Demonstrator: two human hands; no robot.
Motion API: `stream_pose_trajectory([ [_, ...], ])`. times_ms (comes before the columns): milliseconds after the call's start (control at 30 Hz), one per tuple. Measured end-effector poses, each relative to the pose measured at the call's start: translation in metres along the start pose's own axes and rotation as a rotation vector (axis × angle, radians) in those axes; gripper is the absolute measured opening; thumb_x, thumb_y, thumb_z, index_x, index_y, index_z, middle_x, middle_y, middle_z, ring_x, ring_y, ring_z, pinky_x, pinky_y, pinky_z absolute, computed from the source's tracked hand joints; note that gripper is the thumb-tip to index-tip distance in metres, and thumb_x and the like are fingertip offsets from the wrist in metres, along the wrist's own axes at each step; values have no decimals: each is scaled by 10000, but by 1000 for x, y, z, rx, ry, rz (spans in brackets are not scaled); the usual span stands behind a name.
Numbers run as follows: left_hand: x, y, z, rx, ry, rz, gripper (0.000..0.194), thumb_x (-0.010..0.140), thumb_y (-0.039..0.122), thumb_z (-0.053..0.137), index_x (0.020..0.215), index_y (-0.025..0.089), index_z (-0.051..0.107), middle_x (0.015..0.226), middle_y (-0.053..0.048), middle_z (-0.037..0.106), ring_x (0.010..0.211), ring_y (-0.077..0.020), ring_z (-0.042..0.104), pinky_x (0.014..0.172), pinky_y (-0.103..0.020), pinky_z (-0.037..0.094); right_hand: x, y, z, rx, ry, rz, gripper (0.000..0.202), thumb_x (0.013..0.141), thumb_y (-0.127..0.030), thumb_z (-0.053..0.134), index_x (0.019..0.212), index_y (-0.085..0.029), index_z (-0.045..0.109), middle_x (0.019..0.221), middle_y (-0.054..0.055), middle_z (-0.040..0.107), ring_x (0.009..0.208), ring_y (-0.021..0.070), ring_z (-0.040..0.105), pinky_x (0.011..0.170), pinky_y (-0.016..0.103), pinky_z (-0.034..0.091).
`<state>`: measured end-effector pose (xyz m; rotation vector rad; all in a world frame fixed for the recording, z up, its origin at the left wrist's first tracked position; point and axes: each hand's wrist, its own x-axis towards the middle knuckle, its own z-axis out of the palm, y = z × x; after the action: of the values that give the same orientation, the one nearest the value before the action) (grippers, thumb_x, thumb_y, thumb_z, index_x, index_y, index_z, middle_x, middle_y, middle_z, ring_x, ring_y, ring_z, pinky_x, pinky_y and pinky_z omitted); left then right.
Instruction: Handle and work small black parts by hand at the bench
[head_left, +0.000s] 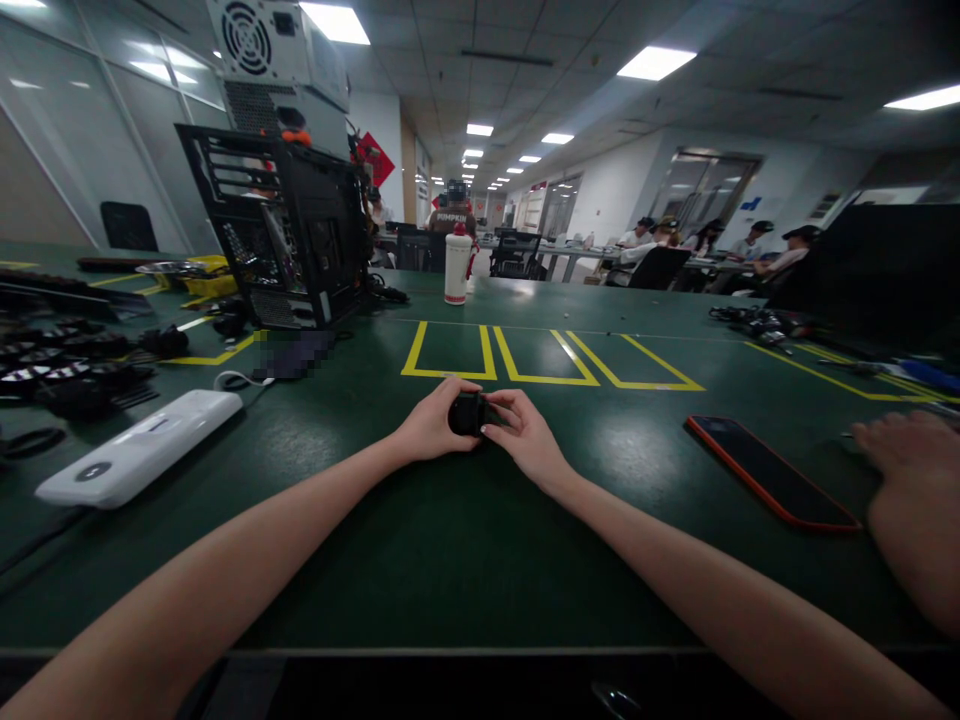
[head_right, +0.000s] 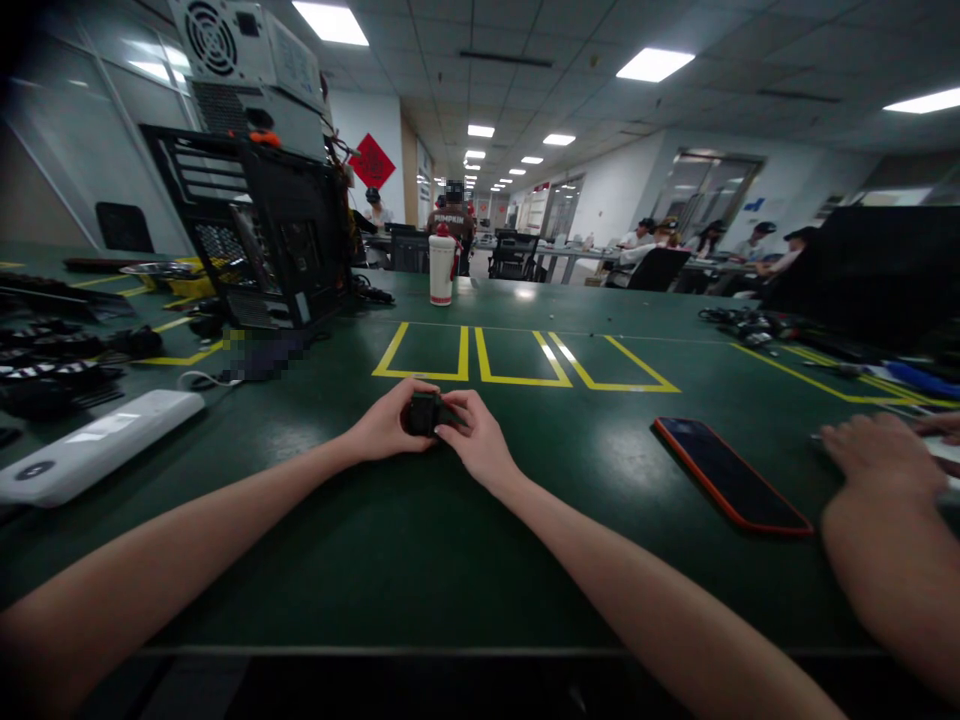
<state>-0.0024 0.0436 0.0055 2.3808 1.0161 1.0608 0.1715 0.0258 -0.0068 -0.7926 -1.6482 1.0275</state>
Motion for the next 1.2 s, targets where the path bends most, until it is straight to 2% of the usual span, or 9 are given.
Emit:
stream_pose_trajectory([
  [100,0,-1,0,2,1,-3,581,571,202,672,1090,206,412,1039,-52,504,982,-233,511,829,-380,426,0,0,0,-14,-4,5,384,674,-135,587,1023,-239,465,1108,14,490,1117,170,466,976,372,376],
  [200,0,-1,1,-4,5,2,591,563,199,676,1093,209,414,1050,-51,501,984,-231,510,829,-378,427,2,1,0,-63,8,7,272,693,-188,592,950,-220,510,1063,15,509,1096,172,474,990,384,355],
  [333,0,-1,2,-8,8,9,599,559,207,680,1095,211,414,1054,-51,500,974,-228,512,821,-376,430,4,2,0,-3,27,-35,143,718,-196,567,854,-199,527,1023,21,509,1032,160,517,949,353,402],
  [567,0,-2,3,-18,21,3,579,560,187,668,1082,205,419,1035,-52,506,966,-226,514,811,-371,431,4,7,0,-88,46,-18,350,678,-157,597,1005,-215,485,1080,38,491,1066,166,505,995,362,364],
  [767,0,-1,2,-48,17,-5,581,555,196,673,1081,211,429,1032,-51,506,961,-229,514,808,-377,429,3,6,0,-55,3,18,305,662,-135,590,933,-213,472,1166,33,460,1126,181,471,995,381,359],
  [867,0,-2,1,-46,12,-2,586,556,200,671,1087,211,425,1037,-51,503,962,-229,514,812,-377,429,1,1,2,-37,-22,33,291,669,-118,571,914,-214,445,1091,21,500,1098,167,494,969,369,386],
  [1067,0,-3,0,-34,-20,-9,608,556,196,676,1101,213,409,1053,-56,491,976,-232,508,829,-394,423,-5,-3,4,-256,12,-18,279,693,-142,550,940,-210,439,1044,34,507,1005,168,528,917,382,416],
  [1200,1,-2,-1,-34,-39,-20,595,569,196,673,1105,201,415,1069,-70,489,975,-234,512,840,-409,417,-5,3,1,-314,48,29,291,686,-209,579,931,-199,423,1000,39,523,933,171,554,854,387,446],
])
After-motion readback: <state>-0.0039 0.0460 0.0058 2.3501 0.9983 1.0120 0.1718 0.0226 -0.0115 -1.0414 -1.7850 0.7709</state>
